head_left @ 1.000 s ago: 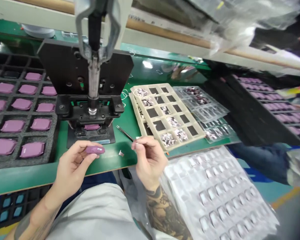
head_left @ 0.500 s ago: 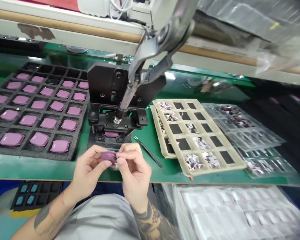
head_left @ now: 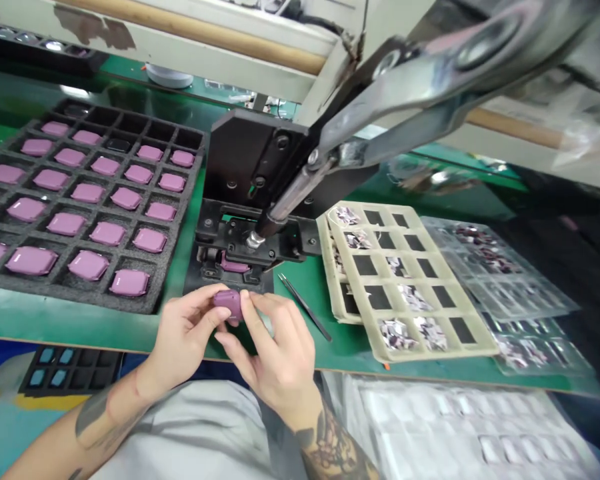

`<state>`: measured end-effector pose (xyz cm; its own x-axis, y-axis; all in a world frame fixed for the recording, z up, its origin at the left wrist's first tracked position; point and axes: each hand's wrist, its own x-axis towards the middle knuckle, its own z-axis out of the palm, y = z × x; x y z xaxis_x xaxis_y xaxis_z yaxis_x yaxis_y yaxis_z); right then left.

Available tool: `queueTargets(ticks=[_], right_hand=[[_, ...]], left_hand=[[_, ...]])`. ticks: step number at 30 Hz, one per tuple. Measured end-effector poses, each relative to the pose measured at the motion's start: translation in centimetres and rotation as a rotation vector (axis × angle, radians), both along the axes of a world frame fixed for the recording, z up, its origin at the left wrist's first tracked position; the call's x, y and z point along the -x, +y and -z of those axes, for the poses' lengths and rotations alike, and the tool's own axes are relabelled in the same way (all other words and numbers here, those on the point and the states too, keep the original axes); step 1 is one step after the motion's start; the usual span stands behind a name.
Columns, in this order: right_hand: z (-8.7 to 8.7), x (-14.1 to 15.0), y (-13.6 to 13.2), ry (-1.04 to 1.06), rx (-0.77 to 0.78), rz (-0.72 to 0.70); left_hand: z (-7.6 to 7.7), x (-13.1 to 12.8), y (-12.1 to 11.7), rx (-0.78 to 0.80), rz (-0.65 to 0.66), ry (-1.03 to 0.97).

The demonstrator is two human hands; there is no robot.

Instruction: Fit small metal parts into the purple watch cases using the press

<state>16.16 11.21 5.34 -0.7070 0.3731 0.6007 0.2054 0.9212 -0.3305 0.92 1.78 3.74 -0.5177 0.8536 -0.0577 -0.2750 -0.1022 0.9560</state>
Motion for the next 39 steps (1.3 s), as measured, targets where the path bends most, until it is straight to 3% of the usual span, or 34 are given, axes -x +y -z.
queueTargets(ticks=[4,7,9,13,16,22,26,29,32,36,39], right_hand=[[-0.5,-0.4,1.9,0.044,0.236,-0.092],[-0.9,0.0,3.4,-0.003,0.140,-0.036],[-1.0,0.9,4.1,-0.136,0.038,-0.065],[-0.7,3.7,5.1,-0.413,-0.060,-0.055],[-0.3,5.2,5.5,-0.443,-0.036,0.010],[-0.2,2.9,3.7,-0.105,0.182,-0.037],[-0.5,-0.4,2.3,0.050,0.227,0.030],[-0.6,-2.1,2.7,0.099,0.147,0.080],[-0.5,-2.8,3.6,0.122,0.081,0.080],[0.0,-2.6,4.2,0.138,0.039,0.077],[0.3,-1.7,3.7,0.177,-0.046,0.047]], left_hand=[[-0.3,0.1,0.0,-0.047,-0.013,-0.067],[-0.9,0.4,-0.8,-0.012,-0.025,-0.068],[-1.4,0.8,-1.7,0.050,0.034,0.027],[-2.1,1.9,-3.6,0.148,0.191,0.369],[-2.6,3.2,-4.3,0.201,0.209,0.696],[-2.6,4.7,-2.8,0.175,0.070,1.324],[-2.9,4.0,1.2,0.327,0.197,1.549],[-3.7,3.7,4.4,0.365,0.331,1.584],[-4.1,4.0,5.7,0.357,0.370,1.559],[-4.1,3.9,3.9,0.325,0.357,1.552],[-4.5,3.1,1.3,0.168,0.324,1.243]])
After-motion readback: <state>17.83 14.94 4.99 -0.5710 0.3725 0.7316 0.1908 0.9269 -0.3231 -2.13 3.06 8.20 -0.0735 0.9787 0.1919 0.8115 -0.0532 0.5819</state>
